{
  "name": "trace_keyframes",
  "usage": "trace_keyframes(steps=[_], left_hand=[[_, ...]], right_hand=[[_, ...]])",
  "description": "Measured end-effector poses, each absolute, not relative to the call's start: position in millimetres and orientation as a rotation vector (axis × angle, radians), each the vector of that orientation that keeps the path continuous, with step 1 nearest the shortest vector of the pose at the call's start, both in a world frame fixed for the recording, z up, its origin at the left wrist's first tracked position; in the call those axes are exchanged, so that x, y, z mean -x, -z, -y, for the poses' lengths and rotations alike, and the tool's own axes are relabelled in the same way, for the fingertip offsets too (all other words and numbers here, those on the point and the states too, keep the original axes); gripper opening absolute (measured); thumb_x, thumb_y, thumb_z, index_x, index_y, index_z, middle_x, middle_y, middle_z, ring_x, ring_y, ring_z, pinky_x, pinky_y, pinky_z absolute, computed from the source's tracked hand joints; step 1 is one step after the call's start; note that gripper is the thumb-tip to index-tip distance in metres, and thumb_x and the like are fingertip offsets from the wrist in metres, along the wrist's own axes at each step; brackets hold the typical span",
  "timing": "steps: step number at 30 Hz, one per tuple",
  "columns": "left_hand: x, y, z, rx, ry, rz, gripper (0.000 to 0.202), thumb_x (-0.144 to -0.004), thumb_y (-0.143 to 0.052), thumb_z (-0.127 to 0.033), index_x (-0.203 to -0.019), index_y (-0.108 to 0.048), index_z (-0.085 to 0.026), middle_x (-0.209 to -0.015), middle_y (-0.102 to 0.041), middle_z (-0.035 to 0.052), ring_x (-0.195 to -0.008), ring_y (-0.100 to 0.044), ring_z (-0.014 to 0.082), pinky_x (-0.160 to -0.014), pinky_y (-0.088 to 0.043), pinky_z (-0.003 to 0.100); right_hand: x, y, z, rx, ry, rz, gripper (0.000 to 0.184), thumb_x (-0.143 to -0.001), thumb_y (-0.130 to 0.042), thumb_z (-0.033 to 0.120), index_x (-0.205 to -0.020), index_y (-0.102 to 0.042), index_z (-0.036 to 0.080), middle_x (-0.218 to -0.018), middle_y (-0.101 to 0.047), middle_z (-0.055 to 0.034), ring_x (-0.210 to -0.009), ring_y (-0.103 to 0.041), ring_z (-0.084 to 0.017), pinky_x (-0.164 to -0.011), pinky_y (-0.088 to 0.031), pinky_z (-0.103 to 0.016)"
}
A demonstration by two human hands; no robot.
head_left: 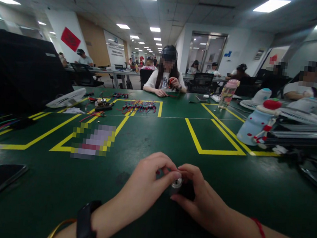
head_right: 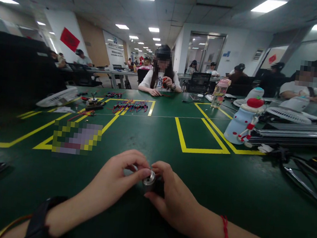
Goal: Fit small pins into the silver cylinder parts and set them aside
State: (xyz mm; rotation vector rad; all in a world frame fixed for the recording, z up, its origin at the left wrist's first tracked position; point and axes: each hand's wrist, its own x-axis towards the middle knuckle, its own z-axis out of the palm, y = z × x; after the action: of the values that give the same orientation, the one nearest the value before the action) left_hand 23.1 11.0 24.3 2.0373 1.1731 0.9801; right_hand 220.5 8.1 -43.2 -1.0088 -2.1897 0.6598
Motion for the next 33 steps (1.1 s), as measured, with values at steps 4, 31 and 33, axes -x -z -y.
trace_keyframes(steps=[4,31,33], left_hand=[[-9.0,-19.7,-15.9,-1.985,-1.013,-1.247,0.010,-0.084,-0.063,-0.028,-0.082,-0.071,-0.022,-0.088,-0.068,0.0025,-0.084,-0.062,0.0193,-0.075,-0.047,0.032],[116.6,17.2,-22.0,-1.317,-1.147,-1.495,0.030,-0.081,-0.062,-0.046,-0.087,-0.068,-0.018,-0.065,-0.056,-0.0004,-0.051,-0.049,0.0129,-0.044,-0.037,0.023],[127.5,25.9,-21.9,-1.204,-1.238,-1.452,0.029,-0.079,-0.065,-0.045,-0.087,-0.067,-0.018,-0.063,-0.053,-0.0024,-0.048,-0.044,0.0104,-0.041,-0.034,0.021]], right_hand=[[-220.5,40.0,-6.9,1.076,-0.642,2.187,0.062,-0.077,-0.062,0.020,-0.128,-0.027,0.025,-0.113,-0.053,-0.0059,-0.098,-0.057,-0.014,-0.086,-0.048,-0.032],[-220.6,30.7,-5.1,1.074,-0.681,2.247,0.049,-0.078,-0.058,0.022,-0.124,-0.043,0.025,-0.112,-0.055,-0.0046,-0.096,-0.055,-0.013,-0.085,-0.047,-0.030],[-219.9,30.2,-4.7,1.069,-0.693,2.248,0.045,-0.078,-0.059,0.022,-0.122,-0.045,0.025,-0.110,-0.055,-0.0036,-0.094,-0.055,-0.012,-0.084,-0.048,-0.029]])
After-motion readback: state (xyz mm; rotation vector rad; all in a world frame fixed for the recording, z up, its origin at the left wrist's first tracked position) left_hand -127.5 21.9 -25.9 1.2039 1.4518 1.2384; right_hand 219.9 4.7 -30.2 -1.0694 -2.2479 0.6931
